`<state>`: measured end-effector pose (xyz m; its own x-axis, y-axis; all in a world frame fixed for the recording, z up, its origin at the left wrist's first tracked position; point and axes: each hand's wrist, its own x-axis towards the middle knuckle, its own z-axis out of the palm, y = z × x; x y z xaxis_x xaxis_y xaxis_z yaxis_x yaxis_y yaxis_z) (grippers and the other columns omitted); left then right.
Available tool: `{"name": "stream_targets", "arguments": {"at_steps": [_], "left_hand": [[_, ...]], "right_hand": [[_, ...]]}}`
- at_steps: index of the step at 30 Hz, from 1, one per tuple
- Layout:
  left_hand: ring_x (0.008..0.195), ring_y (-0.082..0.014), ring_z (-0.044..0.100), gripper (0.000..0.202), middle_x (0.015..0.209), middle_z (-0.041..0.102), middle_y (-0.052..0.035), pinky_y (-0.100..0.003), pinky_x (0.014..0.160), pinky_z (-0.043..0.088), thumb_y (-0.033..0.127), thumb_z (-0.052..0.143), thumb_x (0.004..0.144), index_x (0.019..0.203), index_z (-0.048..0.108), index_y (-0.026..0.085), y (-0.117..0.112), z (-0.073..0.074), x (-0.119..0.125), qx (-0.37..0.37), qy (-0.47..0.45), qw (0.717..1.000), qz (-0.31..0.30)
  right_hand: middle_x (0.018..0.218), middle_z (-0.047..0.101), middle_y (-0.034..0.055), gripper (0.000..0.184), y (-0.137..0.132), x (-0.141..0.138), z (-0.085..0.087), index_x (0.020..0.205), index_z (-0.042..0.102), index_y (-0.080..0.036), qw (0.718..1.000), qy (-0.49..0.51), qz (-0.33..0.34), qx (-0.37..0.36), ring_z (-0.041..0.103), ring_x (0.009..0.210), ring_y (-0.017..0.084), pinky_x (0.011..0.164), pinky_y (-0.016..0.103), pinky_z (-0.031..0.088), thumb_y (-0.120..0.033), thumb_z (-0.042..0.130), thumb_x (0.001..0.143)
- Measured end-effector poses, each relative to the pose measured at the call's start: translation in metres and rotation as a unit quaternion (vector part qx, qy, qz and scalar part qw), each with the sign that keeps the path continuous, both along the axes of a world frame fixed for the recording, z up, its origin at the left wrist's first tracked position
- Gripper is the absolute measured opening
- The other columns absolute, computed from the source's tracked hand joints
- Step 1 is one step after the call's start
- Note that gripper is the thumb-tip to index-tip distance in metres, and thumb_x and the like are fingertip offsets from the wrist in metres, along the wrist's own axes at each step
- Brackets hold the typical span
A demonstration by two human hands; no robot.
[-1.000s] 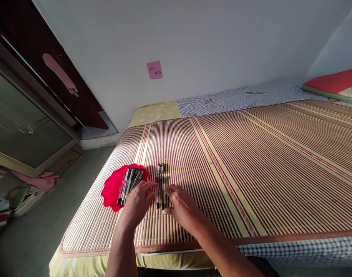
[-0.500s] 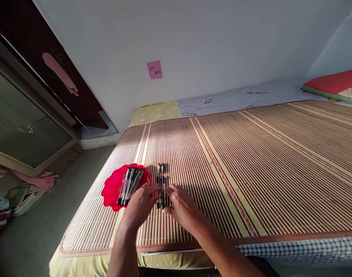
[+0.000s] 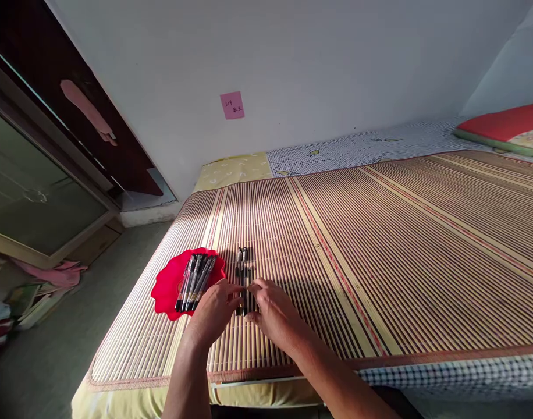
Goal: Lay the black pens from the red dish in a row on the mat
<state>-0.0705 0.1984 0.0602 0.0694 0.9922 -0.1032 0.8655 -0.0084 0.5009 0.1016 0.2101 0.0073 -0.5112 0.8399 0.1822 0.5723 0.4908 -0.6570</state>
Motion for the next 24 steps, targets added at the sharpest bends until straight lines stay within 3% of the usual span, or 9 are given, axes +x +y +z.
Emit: {"name": "stream_targets", "arguments": {"at_steps": [13,24], "left_hand": [[0.103,-0.0244,0.068,0.040,0.104,0.076,-0.0080,-0.035,0.094,0.048,0.005,0.060,0.085,0.115,0.081,0.022,0.0000,0.0024,0.0016,0.008,-0.016,1.000,-0.006],[0.098,-0.0235,0.067,0.038,0.101,0.075,-0.0072,-0.034,0.089,0.047,0.003,0.061,0.081,0.107,0.082,0.022,0.0019,-0.0036,-0.0009,0.011,-0.027,1.000,-0.008]], "right_hand": [[0.125,0.068,0.0127,0.052,0.0018,-0.0012,-0.0024,0.123,0.069,-0.015,1.000,-0.016,-0.001,0.012,0.065,0.119,0.031,0.101,0.043,0.053,-0.016,0.091,0.076],[0.132,0.066,0.0135,0.059,-0.0001,-0.0018,0.0032,0.133,0.067,-0.018,1.000,-0.019,-0.003,0.000,0.065,0.122,0.031,0.101,0.042,0.055,-0.011,0.087,0.078]]}}
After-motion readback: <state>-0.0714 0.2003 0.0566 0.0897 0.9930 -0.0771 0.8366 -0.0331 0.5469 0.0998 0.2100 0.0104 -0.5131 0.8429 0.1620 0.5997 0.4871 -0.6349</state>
